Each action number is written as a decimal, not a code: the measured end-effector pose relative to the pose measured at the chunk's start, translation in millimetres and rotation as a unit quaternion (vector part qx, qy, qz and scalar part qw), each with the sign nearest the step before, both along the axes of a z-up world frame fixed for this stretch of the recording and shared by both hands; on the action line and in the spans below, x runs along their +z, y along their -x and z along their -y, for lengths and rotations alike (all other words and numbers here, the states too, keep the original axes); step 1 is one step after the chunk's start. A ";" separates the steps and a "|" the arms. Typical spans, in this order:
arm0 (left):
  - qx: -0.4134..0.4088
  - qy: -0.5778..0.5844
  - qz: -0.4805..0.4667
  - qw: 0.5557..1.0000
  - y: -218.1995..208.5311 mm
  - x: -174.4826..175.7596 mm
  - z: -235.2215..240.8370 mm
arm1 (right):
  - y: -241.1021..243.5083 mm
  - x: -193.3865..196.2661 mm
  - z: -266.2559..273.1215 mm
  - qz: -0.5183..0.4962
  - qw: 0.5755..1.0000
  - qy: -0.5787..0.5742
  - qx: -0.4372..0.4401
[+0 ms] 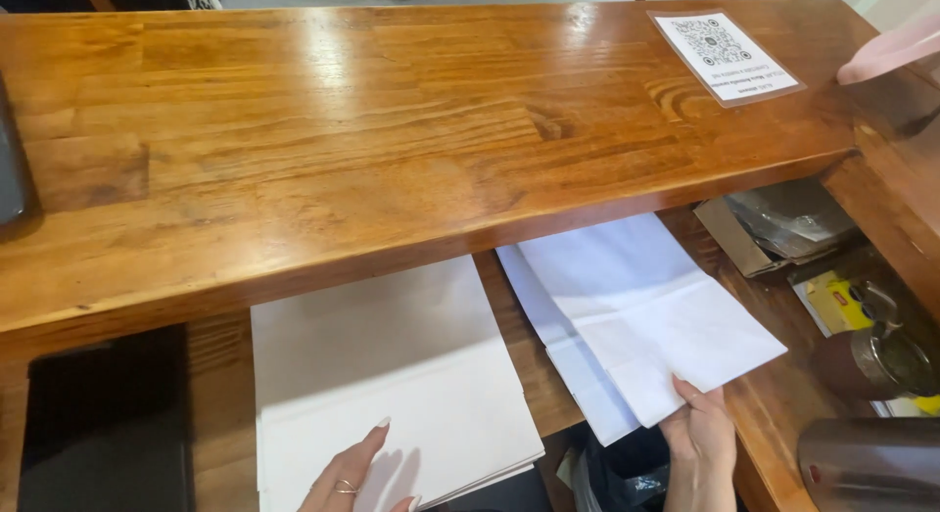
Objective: The person is folding and stacking paper sheets, likely as a preparation step for making paper bags at a retail counter.
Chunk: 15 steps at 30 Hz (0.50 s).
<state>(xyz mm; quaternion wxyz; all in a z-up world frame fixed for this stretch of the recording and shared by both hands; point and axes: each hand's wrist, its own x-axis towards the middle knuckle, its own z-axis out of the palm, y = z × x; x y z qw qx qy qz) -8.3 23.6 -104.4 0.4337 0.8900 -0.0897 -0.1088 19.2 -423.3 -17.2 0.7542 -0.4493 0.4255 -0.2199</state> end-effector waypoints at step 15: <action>0.079 0.389 -0.270 0.877 -3.6 82.2 70.7 | 40.2 43.4 -136.4 -0.074 0.996 -0.044 -0.034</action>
